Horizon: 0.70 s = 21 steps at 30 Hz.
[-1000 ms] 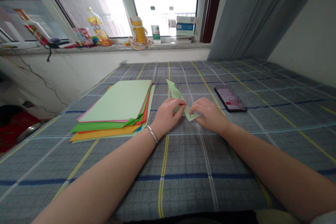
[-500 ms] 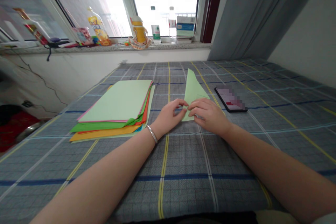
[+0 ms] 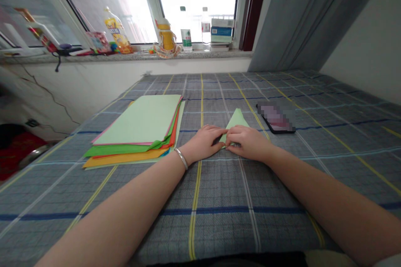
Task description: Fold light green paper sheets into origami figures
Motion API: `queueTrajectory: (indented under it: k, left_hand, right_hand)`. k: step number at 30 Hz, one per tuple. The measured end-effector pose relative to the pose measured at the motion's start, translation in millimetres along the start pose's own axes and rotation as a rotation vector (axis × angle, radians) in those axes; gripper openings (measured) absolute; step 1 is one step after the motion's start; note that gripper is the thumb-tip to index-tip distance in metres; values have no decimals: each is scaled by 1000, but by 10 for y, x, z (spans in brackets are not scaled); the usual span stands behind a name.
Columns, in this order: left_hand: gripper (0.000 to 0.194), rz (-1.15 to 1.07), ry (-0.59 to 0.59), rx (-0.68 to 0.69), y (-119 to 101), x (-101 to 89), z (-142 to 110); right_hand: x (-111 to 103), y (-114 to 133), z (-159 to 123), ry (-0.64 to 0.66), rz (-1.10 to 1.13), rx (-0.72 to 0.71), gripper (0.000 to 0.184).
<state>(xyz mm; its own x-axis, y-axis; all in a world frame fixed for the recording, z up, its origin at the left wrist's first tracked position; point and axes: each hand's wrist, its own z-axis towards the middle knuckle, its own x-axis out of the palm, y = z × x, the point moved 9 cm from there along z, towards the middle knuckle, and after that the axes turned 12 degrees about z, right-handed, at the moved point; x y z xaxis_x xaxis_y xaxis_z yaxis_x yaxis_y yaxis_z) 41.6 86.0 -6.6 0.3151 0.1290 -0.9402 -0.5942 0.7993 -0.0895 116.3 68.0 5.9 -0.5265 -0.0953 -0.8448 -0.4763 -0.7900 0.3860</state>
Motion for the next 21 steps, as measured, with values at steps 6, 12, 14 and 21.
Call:
queueTrajectory:
  k: [6,12,14,21]
  left_hand:
    - [32,83,27,16,26,23,-47]
    - [36,69,126,56,52,49,-89]
    - [37,57,149,60,61,52,-99]
    - [40,5,198,45,98,89,-98]
  right_hand:
    - [37,-68,2,10,36,56,6]
    - [48,-131,2,8,54,131,10]
    - [58,-170,1,7,60,173,10]
    - [104,-297,7,-14,112,256,12]
